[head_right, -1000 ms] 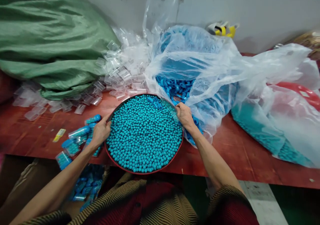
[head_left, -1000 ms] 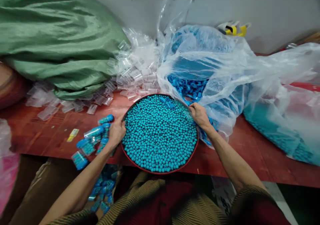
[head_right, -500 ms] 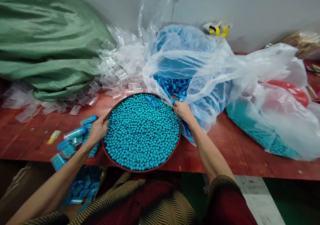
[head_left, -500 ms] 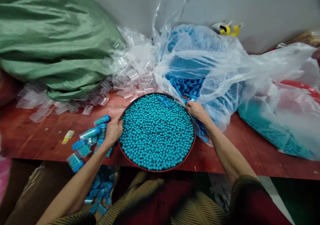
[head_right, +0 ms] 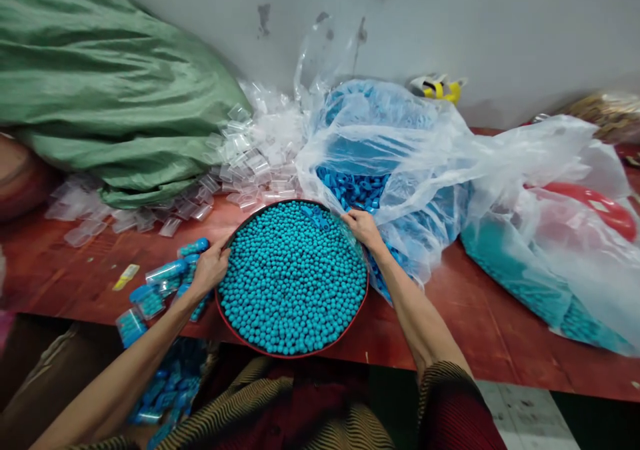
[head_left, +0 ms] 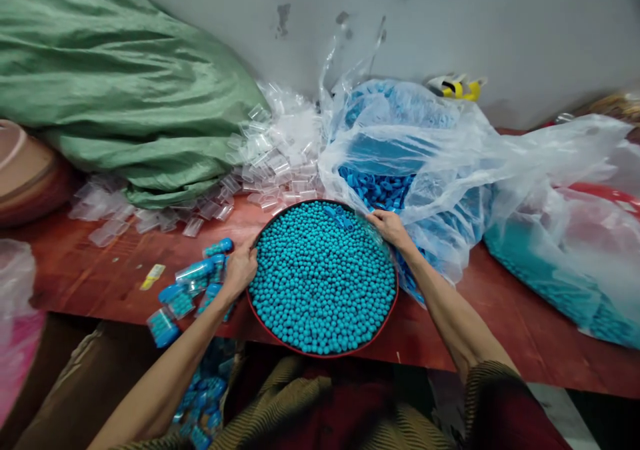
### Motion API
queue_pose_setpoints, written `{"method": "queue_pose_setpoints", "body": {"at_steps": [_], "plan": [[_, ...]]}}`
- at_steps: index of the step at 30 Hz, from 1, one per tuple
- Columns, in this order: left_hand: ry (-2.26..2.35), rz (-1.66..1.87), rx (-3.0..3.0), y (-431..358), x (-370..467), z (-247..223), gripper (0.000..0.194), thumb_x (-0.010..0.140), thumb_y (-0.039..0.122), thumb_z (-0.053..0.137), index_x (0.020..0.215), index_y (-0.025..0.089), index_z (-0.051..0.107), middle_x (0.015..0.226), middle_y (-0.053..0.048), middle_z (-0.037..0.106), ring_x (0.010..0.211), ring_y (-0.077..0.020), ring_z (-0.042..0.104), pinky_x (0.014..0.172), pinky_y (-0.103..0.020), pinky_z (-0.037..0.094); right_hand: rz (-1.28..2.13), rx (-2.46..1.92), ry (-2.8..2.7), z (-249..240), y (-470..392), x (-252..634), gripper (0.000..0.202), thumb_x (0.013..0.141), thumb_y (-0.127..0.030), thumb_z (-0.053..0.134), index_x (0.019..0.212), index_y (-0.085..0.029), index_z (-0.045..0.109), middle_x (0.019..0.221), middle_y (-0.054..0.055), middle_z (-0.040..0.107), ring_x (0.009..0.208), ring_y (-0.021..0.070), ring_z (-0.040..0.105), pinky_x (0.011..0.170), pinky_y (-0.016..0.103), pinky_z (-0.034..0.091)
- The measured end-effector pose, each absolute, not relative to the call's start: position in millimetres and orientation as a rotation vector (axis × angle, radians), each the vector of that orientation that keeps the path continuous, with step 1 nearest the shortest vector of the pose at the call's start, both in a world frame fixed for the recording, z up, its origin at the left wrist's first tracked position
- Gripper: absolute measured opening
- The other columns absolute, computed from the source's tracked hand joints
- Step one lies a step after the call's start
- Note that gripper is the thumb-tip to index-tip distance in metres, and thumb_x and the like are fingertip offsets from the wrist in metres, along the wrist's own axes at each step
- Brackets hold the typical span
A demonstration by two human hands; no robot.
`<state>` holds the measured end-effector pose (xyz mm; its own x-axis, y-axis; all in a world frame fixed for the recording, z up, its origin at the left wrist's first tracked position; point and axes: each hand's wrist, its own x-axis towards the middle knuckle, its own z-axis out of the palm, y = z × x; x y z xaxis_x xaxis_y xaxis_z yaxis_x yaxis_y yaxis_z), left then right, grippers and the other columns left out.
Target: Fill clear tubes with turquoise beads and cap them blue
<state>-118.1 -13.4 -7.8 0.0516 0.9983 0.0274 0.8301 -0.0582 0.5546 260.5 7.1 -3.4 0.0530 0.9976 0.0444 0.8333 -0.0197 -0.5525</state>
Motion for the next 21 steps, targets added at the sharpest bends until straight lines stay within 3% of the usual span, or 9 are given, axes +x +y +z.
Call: {"method": "queue_pose_setpoints", "body": {"at_steps": [8,16,21], "plan": [[1.858,0.566,1.926,-12,-118,-9,0.048,0.082,0.019,0.037,0.127,0.015,0.055,0.111,-0.007,0.068,0.1,-0.0239,0.064,0.091,-0.037,0.049,0.519,-1.927,-1.911,-8,16,277,0.033,0.084,-0.041,0.037,0.063,-0.019,0.05,0.059,-0.001,0.052,0.057,0.0121,0.046,0.053,0.022,0.033],[1.817,0.624,1.902,-12,-119,-12,0.048,0.082,0.02,0.038,0.127,0.015,0.055,0.112,-0.007,0.068,0.105,-0.0238,0.062,0.096,-0.038,0.047,0.422,-2.011,-2.227,-11,20,282,0.019,0.081,-0.029,0.048,0.073,-0.019,0.062,0.078,0.005,0.066,0.075,0.017,0.056,0.061,0.024,0.032],[1.779,0.671,1.914,-11,-117,-11,0.047,0.082,0.017,0.039,0.125,0.016,0.056,0.115,-0.005,0.067,0.106,-0.0228,0.062,0.098,-0.037,0.046,0.418,-2.125,-2.354,9,16,282,0.018,0.079,-0.023,0.051,0.076,-0.018,0.068,0.075,0.009,0.068,0.071,0.0194,0.06,0.061,0.026,0.035]]}}
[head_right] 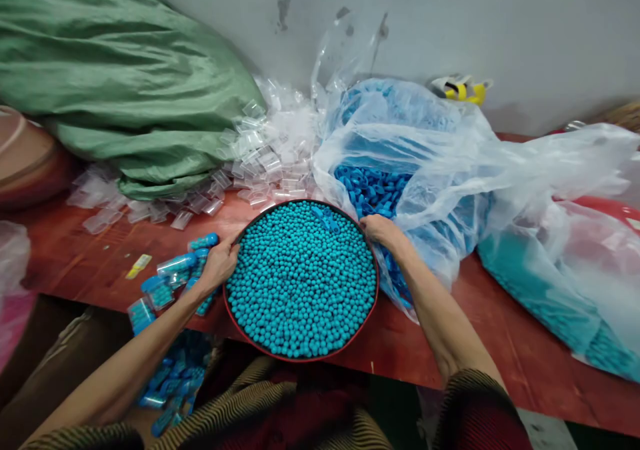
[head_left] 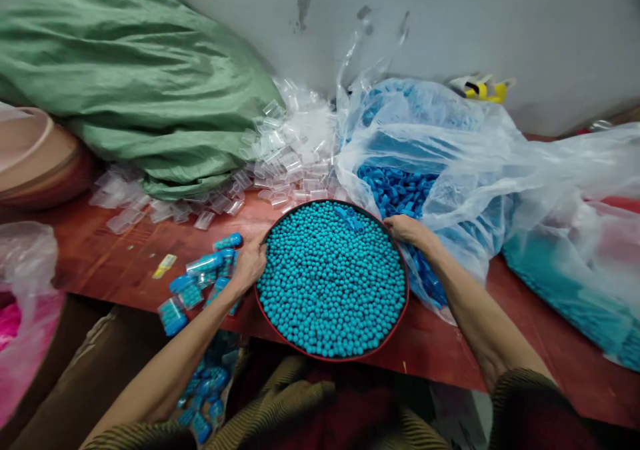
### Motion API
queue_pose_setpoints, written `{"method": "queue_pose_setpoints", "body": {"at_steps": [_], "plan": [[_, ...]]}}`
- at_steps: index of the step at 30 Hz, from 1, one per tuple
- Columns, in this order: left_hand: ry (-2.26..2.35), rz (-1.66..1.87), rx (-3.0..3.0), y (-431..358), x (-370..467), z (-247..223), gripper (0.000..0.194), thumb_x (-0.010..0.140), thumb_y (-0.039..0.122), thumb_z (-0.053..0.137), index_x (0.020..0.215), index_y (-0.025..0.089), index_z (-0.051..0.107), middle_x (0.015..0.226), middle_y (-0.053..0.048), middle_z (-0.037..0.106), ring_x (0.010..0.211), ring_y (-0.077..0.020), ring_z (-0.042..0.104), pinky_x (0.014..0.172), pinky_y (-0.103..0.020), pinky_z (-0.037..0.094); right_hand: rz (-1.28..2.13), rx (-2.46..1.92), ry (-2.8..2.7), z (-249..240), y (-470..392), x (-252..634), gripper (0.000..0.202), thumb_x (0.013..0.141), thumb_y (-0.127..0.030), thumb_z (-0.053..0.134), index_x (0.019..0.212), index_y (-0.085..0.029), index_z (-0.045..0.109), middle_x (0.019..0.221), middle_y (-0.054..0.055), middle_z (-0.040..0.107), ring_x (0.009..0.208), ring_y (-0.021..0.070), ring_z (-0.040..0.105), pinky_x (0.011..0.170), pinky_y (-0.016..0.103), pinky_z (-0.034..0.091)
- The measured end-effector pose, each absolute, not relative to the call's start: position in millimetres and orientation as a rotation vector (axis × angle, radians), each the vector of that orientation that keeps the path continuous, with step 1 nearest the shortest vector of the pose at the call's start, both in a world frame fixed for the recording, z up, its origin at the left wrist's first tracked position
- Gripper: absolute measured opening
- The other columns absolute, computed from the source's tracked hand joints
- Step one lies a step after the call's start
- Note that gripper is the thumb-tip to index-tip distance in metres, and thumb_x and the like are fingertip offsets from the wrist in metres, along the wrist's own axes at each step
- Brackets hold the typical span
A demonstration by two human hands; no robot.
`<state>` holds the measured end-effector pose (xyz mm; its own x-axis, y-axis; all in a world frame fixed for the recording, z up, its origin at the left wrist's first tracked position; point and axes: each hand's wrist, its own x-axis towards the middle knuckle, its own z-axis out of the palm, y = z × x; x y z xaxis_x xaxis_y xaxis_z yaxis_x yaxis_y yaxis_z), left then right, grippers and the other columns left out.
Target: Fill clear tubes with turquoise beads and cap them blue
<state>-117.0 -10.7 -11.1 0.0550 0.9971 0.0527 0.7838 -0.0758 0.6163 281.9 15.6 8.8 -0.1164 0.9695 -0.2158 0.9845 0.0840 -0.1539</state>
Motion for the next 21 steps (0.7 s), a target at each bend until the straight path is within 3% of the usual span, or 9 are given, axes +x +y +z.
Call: {"method": "queue_pose_setpoints", "body": {"at_steps": [4,7,10,16,19,21], "plan": [[1.765,0.648,1.907,-8,-116,-9,0.047,0.081,0.014,0.04,0.126,0.016,0.056,0.117,-0.006,0.066,0.108,-0.0239,0.061,0.099,-0.038,0.045,-0.127,2.09,2.435,18,8,242,0.033,0.089,-0.019,0.035,0.101,-0.017,0.066,0.096,0.014,0.066,0.087,0.0218,0.06,0.072,0.029,0.039],[1.737,0.664,1.902,-6,-115,-8,0.047,0.081,0.013,0.039,0.126,0.014,0.055,0.119,-0.007,0.065,0.109,-0.0233,0.06,0.1,-0.037,0.045,-0.113,1.7,2.878,12,16,191,0.03,0.092,-0.027,0.038,0.111,-0.021,0.061,0.112,0.011,0.062,0.101,0.0205,0.056,0.084,0.029,0.04],[1.712,0.673,1.902,-8,-115,-8,0.047,0.081,0.013,0.039,0.125,0.015,0.056,0.119,-0.007,0.065,0.109,-0.0222,0.06,0.1,-0.037,0.044,-0.067,1.54,2.939,4,30,153,0.033,0.09,-0.032,0.045,0.116,-0.016,0.058,0.124,0.014,0.055,0.112,0.0246,0.05,0.092,0.035,0.037],[1.654,0.692,1.964,-2,-126,-16,0.042,0.086,0.022,0.037,0.124,0.016,0.054,0.12,-0.008,0.063,0.11,-0.0216,0.059,0.1,-0.038,0.044,-0.104,1.504,2.745,7,22,157,0.023,0.09,-0.033,0.047,0.093,-0.018,0.064,0.096,0.01,0.064,0.096,0.0239,0.057,0.087,0.039,0.037],[1.728,0.773,1.957,28,-129,-12,0.041,0.089,0.03,0.034,0.121,0.014,0.054,0.121,-0.011,0.061,0.111,-0.0227,0.057,0.098,-0.04,0.044,-0.366,1.459,2.769,16,20,168,0.022,0.089,-0.031,0.048,0.093,-0.02,0.067,0.095,0.008,0.066,0.091,0.0213,0.06,0.084,0.035,0.04],[1.74,0.835,1.985,62,-127,-1,0.039,0.09,0.028,0.033,0.119,0.014,0.054,0.119,-0.011,0.062,0.11,-0.0218,0.057,0.097,-0.039,0.044,-0.599,1.454,2.868,24,32,169,0.023,0.089,-0.029,0.047,0.098,-0.021,0.067,0.099,0.007,0.067,0.091,0.0189,0.061,0.083,0.032,0.043]]}}
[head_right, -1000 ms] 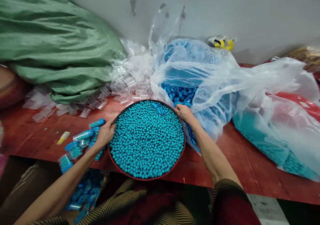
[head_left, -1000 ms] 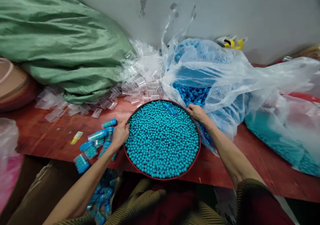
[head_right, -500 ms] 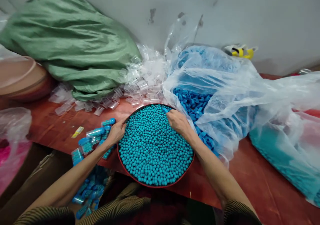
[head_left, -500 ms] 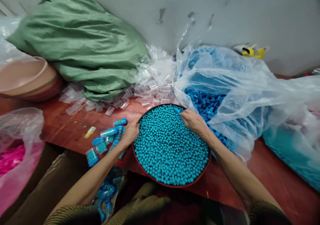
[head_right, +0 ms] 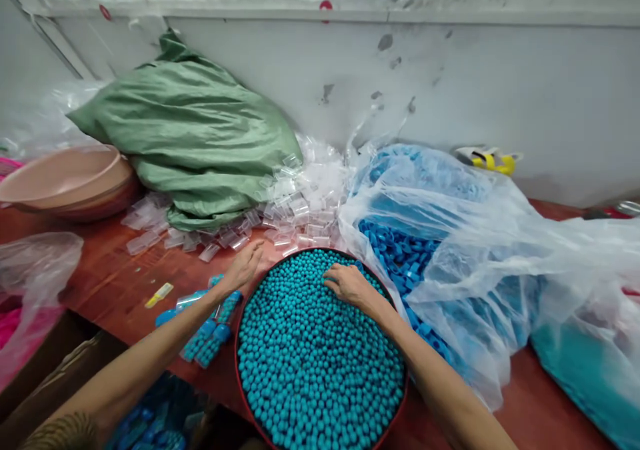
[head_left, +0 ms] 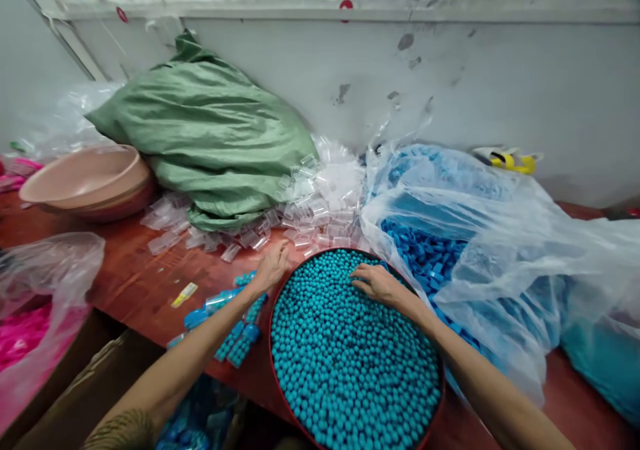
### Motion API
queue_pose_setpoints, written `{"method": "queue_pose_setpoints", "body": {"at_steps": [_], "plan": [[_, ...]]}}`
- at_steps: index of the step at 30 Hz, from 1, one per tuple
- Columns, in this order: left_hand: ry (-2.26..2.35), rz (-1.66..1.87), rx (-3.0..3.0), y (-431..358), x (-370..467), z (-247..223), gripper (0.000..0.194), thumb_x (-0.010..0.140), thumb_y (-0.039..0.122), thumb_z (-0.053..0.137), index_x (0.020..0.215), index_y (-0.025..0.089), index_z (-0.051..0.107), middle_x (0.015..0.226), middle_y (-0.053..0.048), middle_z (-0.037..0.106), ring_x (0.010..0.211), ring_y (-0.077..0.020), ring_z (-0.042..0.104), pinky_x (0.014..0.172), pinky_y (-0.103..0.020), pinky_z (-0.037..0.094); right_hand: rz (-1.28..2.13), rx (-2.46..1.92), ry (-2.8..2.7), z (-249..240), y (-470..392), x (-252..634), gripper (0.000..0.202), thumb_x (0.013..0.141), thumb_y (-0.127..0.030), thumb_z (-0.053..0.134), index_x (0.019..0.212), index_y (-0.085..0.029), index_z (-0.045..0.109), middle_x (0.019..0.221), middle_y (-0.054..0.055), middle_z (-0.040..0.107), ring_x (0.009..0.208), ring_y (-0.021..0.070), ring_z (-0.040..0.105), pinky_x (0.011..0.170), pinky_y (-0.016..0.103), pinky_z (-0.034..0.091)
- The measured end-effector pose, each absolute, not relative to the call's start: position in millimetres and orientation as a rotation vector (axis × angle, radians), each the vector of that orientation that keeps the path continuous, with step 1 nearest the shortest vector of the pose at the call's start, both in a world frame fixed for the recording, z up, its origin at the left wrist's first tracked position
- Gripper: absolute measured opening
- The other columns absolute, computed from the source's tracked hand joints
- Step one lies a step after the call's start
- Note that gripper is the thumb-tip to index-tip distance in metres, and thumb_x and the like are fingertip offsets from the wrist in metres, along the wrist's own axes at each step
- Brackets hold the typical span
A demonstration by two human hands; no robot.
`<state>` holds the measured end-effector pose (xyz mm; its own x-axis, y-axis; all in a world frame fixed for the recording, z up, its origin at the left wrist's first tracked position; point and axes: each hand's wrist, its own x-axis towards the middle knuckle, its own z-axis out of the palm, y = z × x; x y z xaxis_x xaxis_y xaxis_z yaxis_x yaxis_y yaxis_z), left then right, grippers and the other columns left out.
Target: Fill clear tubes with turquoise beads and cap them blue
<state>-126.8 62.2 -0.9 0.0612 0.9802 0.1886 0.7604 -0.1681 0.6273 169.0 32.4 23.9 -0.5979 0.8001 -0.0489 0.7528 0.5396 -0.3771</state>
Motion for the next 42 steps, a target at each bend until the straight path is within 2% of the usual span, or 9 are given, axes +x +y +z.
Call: {"method": "queue_pose_setpoints", "body": {"at_steps": [7,12,16,20,26,31,36,39,42], "plan": [[1.731,0.894,2.112,206,-95,55,0.037,0.086,0.02,0.042,0.121,0.014,0.053,0.122,-0.011,0.057,0.118,-0.0211,0.05,0.105,-0.034,0.035,0.723,-1.29,-1.981,51,159,152,0.034,0.084,-0.033,0.05,0.114,-0.02,0.062,0.115,0.008,0.064,0.105,0.0209,0.059,0.095,0.038,0.043],[1.827,0.857,2.023,263,-88,61,0.04,0.086,0.021,0.043,0.121,0.006,0.052,0.121,-0.02,0.057,0.115,-0.0274,0.052,0.101,-0.04,0.038,0.726,-1.439,-1.831,46,241,147,0.043,0.089,-0.038,0.039,0.125,-0.019,0.054,0.126,0.011,0.059,0.111,0.0211,0.057,0.089,0.039,0.048],[1.883,0.848,2.013,277,-86,53,0.04,0.083,0.026,0.05,0.12,0.01,0.054,0.12,-0.019,0.056,0.116,-0.0311,0.05,0.101,-0.044,0.036,0.661,-1.535,-1.825,22,268,132,0.043,0.089,-0.034,0.036,0.123,-0.017,0.055,0.122,0.012,0.061,0.113,0.0212,0.056,0.093,0.04,0.044],[1.925,0.854,1.996,279,-77,48,0.039,0.082,0.033,0.054,0.115,0.015,0.057,0.12,-0.018,0.054,0.117,-0.0335,0.048,0.1,-0.046,0.036,0.584,-1.585,-1.858,3,274,119,0.042,0.086,-0.035,0.046,0.121,-0.016,0.057,0.121,0.013,0.06,0.113,0.0218,0.054,0.096,0.038,0.04],[1.91,0.916,1.941,262,-59,31,0.045,0.082,0.038,0.053,0.122,0.017,0.054,0.14,-0.018,0.039,0.131,-0.0385,0.031,0.107,-0.054,0.024,0.511,-1.591,-1.908,-3,273,122,0.041,0.082,-0.036,0.052,0.118,-0.017,0.06,0.106,0.009,0.065,0.1,0.0203,0.059,0.091,0.035,0.043],[1.792,0.91,1.845,240,-52,12,0.048,0.08,0.038,0.057,0.124,0.019,0.052,0.142,-0.015,0.038,0.123,-0.0326,0.046,0.104,-0.045,0.034,0.49,-1.592,-1.845,-5,275,120,0.05,0.083,-0.04,0.05,0.127,-0.014,0.052,0.129,0.016,0.054,0.121,0.0248,0.047,0.101,0.041,0.036],[1.736,1.011,1.51,240,-55,2,0.047,0.082,0.041,0.054,0.123,0.017,0.051,0.121,-0.017,0.057,0.118,-0.0332,0.051,0.101,-0.049,0.034,0.58,-1.608,-1.815,-8,268,109,0.044,0.079,-0.045,0.057,0.115,-0.02,0.062,0.121,0.013,0.06,0.116,0.0268,0.053,0.101,0.045,0.036],[1.571,1.061,1.385,242,-57,1,0.038,0.084,0.044,0.051,0.109,0.016,0.058,0.098,-0.012,0.066,0.099,-0.0269,0.061,0.091,-0.043,0.044,0.673,-1.589,-1.776,-8,263,110,0.039,0.08,-0.042,0.054,0.109,-0.019,0.065,0.113,0.011,0.065,0.109,0.0245,0.057,0.095,0.041,0.042],[1.352,1.131,1.25,236,-56,2,0.038,0.086,0.046,0.049,0.104,0.015,0.058,0.082,-0.007,0.067,0.08,-0.02,0.064,0.077,-0.034,0.051,0.8,-1.553,-1.72,-6,258,115,0.036,0.08,-0.038,0.051,0.109,-0.021,0.064,0.106,0.005,0.068,0.101,0.0205,0.061,0.087,0.037,0.047]]}}
